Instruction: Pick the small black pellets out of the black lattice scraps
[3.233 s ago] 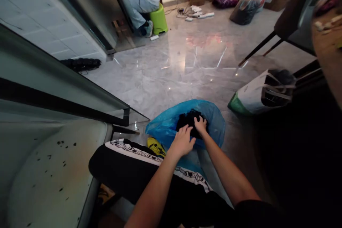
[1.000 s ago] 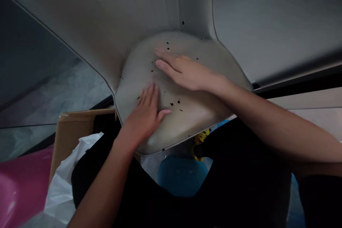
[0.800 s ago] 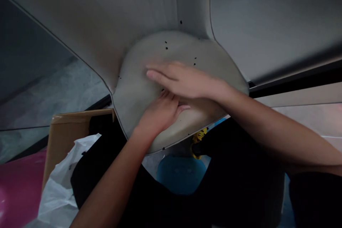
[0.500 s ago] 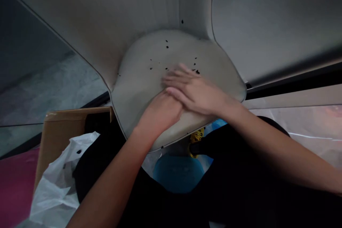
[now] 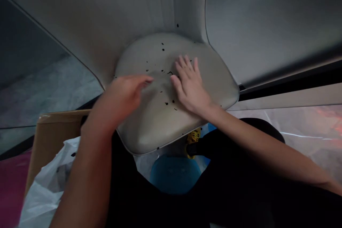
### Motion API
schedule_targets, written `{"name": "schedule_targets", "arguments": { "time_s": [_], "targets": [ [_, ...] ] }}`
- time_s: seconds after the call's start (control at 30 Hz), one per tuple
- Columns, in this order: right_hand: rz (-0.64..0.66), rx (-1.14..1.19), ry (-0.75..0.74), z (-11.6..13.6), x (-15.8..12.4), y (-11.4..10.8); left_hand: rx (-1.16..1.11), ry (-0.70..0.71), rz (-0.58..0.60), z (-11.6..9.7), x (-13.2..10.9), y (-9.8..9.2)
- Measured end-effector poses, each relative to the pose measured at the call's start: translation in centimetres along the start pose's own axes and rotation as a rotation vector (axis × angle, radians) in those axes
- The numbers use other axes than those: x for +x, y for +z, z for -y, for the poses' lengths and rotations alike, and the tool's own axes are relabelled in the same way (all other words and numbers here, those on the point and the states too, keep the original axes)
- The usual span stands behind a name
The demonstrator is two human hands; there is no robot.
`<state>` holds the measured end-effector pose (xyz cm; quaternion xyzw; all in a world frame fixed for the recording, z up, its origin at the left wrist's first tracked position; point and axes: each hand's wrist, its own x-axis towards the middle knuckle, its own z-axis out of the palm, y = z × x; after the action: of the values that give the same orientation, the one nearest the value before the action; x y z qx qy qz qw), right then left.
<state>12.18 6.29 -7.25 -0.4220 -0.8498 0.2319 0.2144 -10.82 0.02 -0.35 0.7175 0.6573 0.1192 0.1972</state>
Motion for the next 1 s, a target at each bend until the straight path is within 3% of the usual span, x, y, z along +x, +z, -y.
{"name": "schedule_targets", "arguments": {
  "time_s": [0.1, 0.17, 0.27, 0.4, 0.5, 0.63, 0.73, 0.87, 0.93, 1.0],
  "targets": [
    [0.244, 0.045, -0.360, 2.7, -2.5, 1.7, -0.050, -0.095, -0.205, 2.1, -0.2, -0.9],
    [0.406, 0.087, -0.505, 3.5, -3.8, 2.8, -0.067, -0.134, -0.247, 2.8, -0.5, -1.1],
    [0.426, 0.045, -0.410, 1.2, -3.1, 2.9, -0.083, -0.165, -0.171, 3.3, -0.9, -1.0],
    [0.266, -0.121, -0.208, -2.6, -0.2, -0.2, -0.095, -0.190, -0.107, 3.4, -1.5, -1.0],
    [0.271, -0.088, -0.282, -0.4, -0.5, -0.8, -0.079, -0.295, -0.110, 3.3, -1.6, -1.0],
    [0.438, 0.000, -0.504, 3.2, -2.3, 2.2, -0.016, -0.480, -0.105, 3.1, -1.4, -0.6],
    [0.429, -0.035, -0.407, 0.7, -0.3, 3.4, -0.020, -0.486, -0.089, 3.2, -1.3, -0.3],
    [0.268, -0.177, -0.161, -5.5, 4.9, 0.1, -0.022, -0.494, -0.059, 3.2, -1.5, -0.7],
    [0.244, -0.185, -0.132, -5.9, 6.4, -1.5, -0.024, -0.526, -0.074, 3.1, -1.5, -1.0],
    [0.260, -0.152, -0.165, -3.6, 6.5, -1.5, -0.031, -0.552, -0.085, 3.1, -1.5, -1.1]
  ]
}}
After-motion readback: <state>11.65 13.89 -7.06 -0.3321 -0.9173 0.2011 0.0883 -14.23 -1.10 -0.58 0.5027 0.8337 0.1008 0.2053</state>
